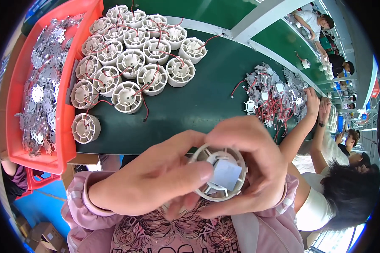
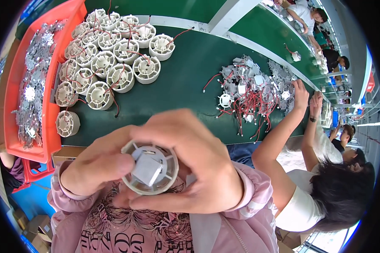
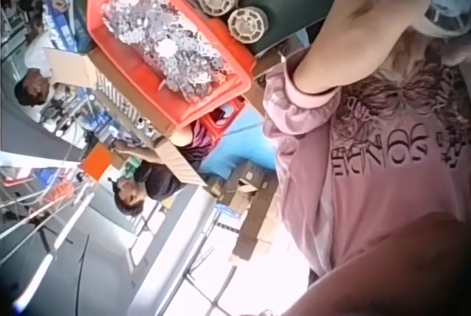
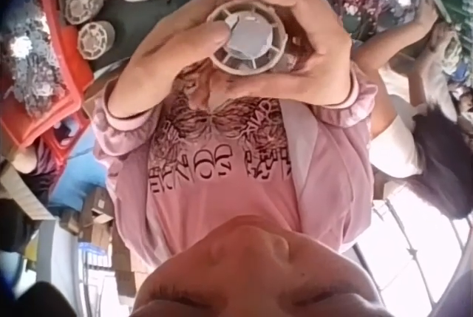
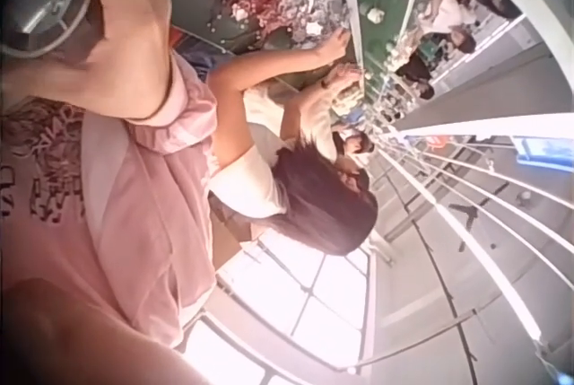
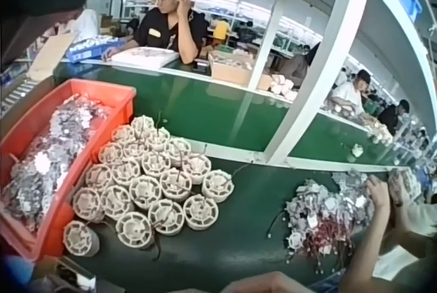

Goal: The person assembles components by fitting small electronic modules into circular plastic housings by hand and placing the assembled units onto the conveyor line.

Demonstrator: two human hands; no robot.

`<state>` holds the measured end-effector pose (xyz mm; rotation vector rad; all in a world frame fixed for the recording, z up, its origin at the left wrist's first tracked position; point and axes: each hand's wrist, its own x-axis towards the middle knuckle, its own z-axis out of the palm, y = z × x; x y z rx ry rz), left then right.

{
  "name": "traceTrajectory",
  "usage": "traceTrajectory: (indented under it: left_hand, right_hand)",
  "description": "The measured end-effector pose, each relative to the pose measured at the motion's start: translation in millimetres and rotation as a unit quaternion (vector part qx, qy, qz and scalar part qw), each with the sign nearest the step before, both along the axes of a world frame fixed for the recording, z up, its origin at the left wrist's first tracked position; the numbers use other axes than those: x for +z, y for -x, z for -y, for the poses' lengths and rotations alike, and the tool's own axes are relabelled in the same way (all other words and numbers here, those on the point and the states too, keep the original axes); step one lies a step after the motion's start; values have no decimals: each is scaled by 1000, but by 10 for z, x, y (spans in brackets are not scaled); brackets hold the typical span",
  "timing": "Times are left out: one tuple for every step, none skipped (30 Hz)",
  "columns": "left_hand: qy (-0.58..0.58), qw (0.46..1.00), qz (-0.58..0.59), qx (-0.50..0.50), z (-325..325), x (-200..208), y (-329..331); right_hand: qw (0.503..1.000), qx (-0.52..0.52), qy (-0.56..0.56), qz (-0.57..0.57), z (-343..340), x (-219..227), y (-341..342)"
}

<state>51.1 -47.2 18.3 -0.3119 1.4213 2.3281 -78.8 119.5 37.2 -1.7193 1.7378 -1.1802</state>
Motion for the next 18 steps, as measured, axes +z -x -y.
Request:
traceTrajectory:
  left_hand:
    - [-18,1000,2,6,6,28,-7]
    - [-35,999,5,14,11,61,-5]
    - [-53,998,8,22,9,76,-3]
    - [-54,998,10,23,-6,77,5]
    - [-60,998,5,35,-30,78,18]
    - [-67,997,0,47,-54,77,28]
    - [-75,996,-6,57,-62,74,35]
    - [-76,995,-5,56,-64,70,34]
    - [-77,995,-5,59,-67,69,31]
    - [-79,995,-4,61,-70,65,28]
    - [-80,995,-4,64,-74,57,27]
    - [-80,995,-4,64,-74,54,25]
    - [-71,995,7,69,-76,48,27]
    - [-62,995,18,74,-77,38,33]
    - [-52,995,28,79,-78,27,42]
    - [-53,995,27,79,-82,18,58]
    - [-79,993,15,91,-106,29,55]
    - [-105,989,2,102,-128,40,53]
  right_hand:
    - [988,-53,-39,143,-18,14,-28]
    - [950,-102,-78,284,-30,27,-40]
    - [889,-149,-116,418,-33,34,-46]
    - [888,-148,-117,419,-19,30,-50]
    - [853,-127,-139,486,7,20,-60]
    - [812,-105,-160,551,33,9,-69]
    - [766,-85,-179,611,48,6,-69]
    - [765,-86,-180,612,55,13,-63]
    - [754,-84,-186,624,63,26,-55]
    - [743,-82,-191,636,69,35,-47]
    - [732,-79,-197,648,68,33,-40]
    - [732,-79,-198,648,68,33,-37]
    - [724,-77,-196,656,67,28,-31]
    - [717,-76,-195,665,68,20,-23]
    - [709,-74,-195,673,71,9,-14]
    - [710,-74,-195,673,70,-34,-4]
    - [693,-35,-153,704,44,-103,-17]
    - [673,5,-110,731,17,-172,-27]
